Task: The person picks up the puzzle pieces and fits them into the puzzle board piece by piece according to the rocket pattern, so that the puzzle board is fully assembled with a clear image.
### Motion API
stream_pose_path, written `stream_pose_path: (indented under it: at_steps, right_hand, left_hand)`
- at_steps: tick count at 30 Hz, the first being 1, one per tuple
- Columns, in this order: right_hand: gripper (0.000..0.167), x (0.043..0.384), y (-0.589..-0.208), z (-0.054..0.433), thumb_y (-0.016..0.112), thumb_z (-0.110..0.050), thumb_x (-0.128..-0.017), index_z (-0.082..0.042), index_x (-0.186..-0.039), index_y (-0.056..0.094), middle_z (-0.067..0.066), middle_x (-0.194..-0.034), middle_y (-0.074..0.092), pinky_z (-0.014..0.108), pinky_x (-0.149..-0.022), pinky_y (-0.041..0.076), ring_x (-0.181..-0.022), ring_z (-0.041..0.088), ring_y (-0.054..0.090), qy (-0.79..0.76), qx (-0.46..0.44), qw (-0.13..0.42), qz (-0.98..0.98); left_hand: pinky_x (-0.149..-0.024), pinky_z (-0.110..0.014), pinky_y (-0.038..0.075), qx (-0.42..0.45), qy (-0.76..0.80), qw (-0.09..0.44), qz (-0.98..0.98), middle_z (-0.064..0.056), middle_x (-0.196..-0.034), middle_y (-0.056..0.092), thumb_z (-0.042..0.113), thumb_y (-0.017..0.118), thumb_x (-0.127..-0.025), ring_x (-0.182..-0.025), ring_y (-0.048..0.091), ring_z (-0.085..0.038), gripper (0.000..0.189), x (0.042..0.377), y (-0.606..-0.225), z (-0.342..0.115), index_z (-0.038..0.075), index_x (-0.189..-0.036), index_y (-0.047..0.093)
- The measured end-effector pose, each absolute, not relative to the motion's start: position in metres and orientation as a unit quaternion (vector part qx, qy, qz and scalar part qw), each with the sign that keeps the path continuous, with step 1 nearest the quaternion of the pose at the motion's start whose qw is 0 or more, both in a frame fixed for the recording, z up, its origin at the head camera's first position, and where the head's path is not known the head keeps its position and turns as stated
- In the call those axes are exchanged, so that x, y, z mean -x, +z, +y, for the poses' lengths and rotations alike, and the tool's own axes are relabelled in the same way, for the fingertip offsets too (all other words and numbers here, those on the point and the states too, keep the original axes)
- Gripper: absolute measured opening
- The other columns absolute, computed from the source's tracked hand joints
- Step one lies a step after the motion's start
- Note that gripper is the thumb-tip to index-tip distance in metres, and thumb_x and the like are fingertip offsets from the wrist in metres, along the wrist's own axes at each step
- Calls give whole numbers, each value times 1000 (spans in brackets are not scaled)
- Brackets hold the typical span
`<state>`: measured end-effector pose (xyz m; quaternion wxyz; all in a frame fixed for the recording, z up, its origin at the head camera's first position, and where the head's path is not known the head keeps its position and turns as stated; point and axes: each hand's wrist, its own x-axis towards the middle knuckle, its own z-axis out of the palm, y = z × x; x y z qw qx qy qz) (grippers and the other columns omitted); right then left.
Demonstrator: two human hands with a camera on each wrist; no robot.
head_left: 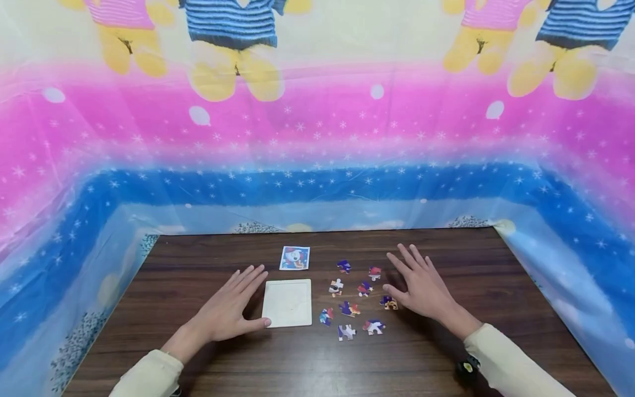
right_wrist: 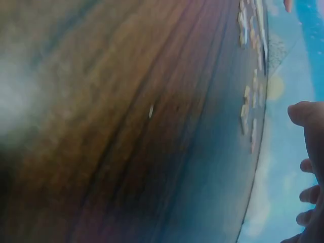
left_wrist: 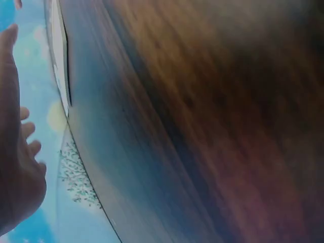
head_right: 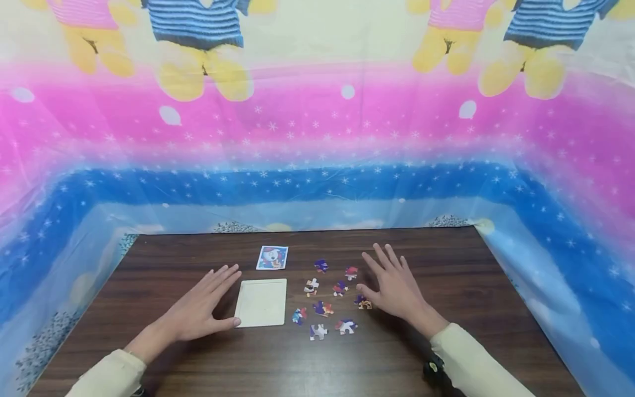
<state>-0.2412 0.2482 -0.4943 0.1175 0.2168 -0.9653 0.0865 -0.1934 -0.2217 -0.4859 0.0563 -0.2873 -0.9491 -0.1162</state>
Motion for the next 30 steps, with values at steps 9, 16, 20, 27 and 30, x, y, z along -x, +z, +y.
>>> stream_pose_path:
  at_steps: [9,16,20,27,30]
  right_hand:
    - [68,259,-506,246,64,-49,-99,-11,-153,49,20,-162,36,65,-115,30,-151,43,28,143,-255,93,-952]
    - [60,265,-512,240,67,-42,-99,-7,-148,55,21,-157,44,61,-113,37,-147,42,36,166,-263,62,-948]
    - [56,268,-515,238,65,-40,-100,-8,-146,57,19,-154,48,60,-112,38,-146,41,39,163,-253,48,-953]
    - [49,273,-518,235,67,-35,-100,-6,-139,63,19,-142,58,60,-107,44,-135,41,52,156,-250,55,-954]
    - [45,276,-519,234,69,-33,-98,-5,-134,67,18,-135,63,58,-103,48,-126,38,58,148,-256,71,-953]
  left_hand:
    - [-123,-49,25,307,-143,-10,-941,-10,-167,29,69,68,-87,-154,28,-30,104,202,-490,-220,7,-161,31]
    - [-120,-56,29,268,-196,-67,-941,-6,-168,27,72,68,-85,-154,26,-35,105,208,-496,-217,12,-162,30]
    - [-117,-59,32,259,-217,-84,-937,-8,-167,30,70,70,-84,-153,28,-35,105,211,-498,-216,11,-162,32]
    - [-116,-58,34,260,-228,-87,-934,-10,-165,32,68,72,-84,-151,31,-34,103,214,-502,-215,7,-159,36]
    - [-116,-58,35,262,-228,-84,-934,-10,-164,34,68,73,-83,-151,32,-34,103,215,-501,-214,6,-158,39]
